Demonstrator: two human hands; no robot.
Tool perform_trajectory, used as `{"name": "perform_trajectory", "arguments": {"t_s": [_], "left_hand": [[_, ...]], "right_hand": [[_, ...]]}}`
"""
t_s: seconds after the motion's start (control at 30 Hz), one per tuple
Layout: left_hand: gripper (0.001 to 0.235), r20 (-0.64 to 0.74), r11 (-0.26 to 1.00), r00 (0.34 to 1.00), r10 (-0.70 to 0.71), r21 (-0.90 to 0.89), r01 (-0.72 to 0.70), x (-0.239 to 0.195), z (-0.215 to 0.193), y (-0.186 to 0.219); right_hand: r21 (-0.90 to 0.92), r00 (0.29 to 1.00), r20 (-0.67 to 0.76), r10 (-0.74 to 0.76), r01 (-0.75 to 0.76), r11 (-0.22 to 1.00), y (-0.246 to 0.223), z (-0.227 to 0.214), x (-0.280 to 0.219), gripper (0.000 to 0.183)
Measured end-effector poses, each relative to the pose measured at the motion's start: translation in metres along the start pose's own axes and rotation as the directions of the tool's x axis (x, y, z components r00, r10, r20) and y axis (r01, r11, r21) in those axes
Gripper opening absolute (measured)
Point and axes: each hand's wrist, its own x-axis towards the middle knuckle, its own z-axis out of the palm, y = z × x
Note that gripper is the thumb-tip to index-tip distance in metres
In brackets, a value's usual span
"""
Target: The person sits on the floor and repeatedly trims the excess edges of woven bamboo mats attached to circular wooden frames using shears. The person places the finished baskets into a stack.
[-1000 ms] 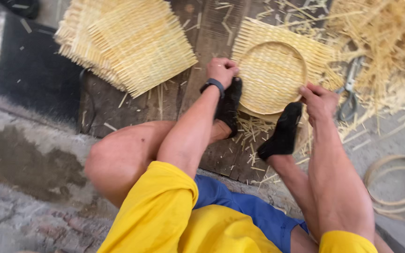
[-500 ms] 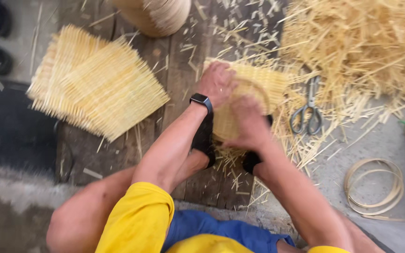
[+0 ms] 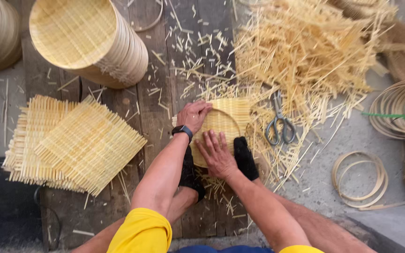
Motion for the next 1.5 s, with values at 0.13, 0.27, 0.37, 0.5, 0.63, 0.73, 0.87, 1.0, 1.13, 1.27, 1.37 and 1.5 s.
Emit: {"name": "perform_trajectory", "arguments": {"t_s": [0.13, 0.27, 0.37, 0.5, 0.63, 0.73, 0.87, 1.0, 1.13, 1.27, 1.37, 1.5], "left_hand": [[0.032, 0.017, 1.000, 1.000, 0.003, -0.007, -0.003, 0.008, 0.004, -0.008], [0.029, -0.010, 0.999, 0.999, 0.045, 0.026, -0.045, 0.003, -0.002, 0.001], [0.026, -0.051, 0.991, 0.992, 0.117, 0.067, -0.113, 0.009, -0.004, -0.001], [0.030, 0.108, 0.998, 0.992, 0.064, -0.010, -0.063, 0.017, -0.004, -0.003], [0.034, 0.261, 0.991, 0.957, -0.130, -0.007, 0.136, 0.031, -0.007, -0.004], [0.038, 0.328, 0.967, 0.918, -0.222, -0.046, 0.251, 0.040, 0.005, -0.014], [0.042, 0.310, 0.971, 0.933, -0.182, -0.092, 0.220, 0.052, 0.014, -0.026], [0.040, 0.284, 0.962, 0.943, -0.172, -0.156, 0.223, 0.054, 0.016, -0.033], [0.039, 0.272, 0.964, 0.952, -0.144, -0.177, 0.196, 0.048, 0.029, -0.049], [0.046, 0.230, 0.960, 0.964, -0.132, -0.211, 0.182, 0.042, 0.016, -0.035], [0.063, 0.312, 0.972, 0.938, -0.148, -0.130, 0.196, 0.032, -0.008, -0.007], [0.067, 0.282, 0.997, 0.959, 0.038, -0.073, -0.018, 0.014, -0.042, 0.032]], "right_hand": [[-0.103, 0.968, -0.251, -0.019, -0.007, 0.995, 0.005, 0.003, 0.009, 0.106], [-0.025, 0.999, 0.017, 0.031, -0.030, 0.999, -0.003, -0.028, 0.006, 0.113], [0.156, 0.996, 0.083, 0.041, -0.054, 0.986, 0.009, -0.047, 0.012, 0.102], [0.102, 0.913, -0.076, 0.401, -0.393, 0.914, 0.075, -0.057, 0.053, 0.056], [0.505, 0.721, 0.304, 0.623, -0.676, 0.536, 0.100, -0.044, 0.091, 0.061], [0.506, 0.675, 0.434, 0.597, -0.731, 0.459, 0.112, -0.020, 0.097, 0.074], [0.562, 0.676, 0.444, 0.588, -0.721, 0.406, 0.121, 0.004, 0.098, 0.080], [0.727, 0.751, 0.358, 0.555, -0.597, 0.338, 0.129, 0.005, 0.094, 0.079], [0.608, 0.662, 0.512, 0.546, -0.729, 0.314, 0.129, 0.018, 0.094, 0.081], [0.571, 0.629, 0.579, 0.519, -0.767, 0.293, 0.124, 0.007, 0.097, 0.082], [0.756, 0.822, 0.313, 0.475, -0.519, 0.400, 0.131, -0.026, 0.079, 0.067], [0.505, 0.786, 0.300, 0.540, -0.611, 0.609, 0.202, -0.104, 0.002, 0.041]]}}
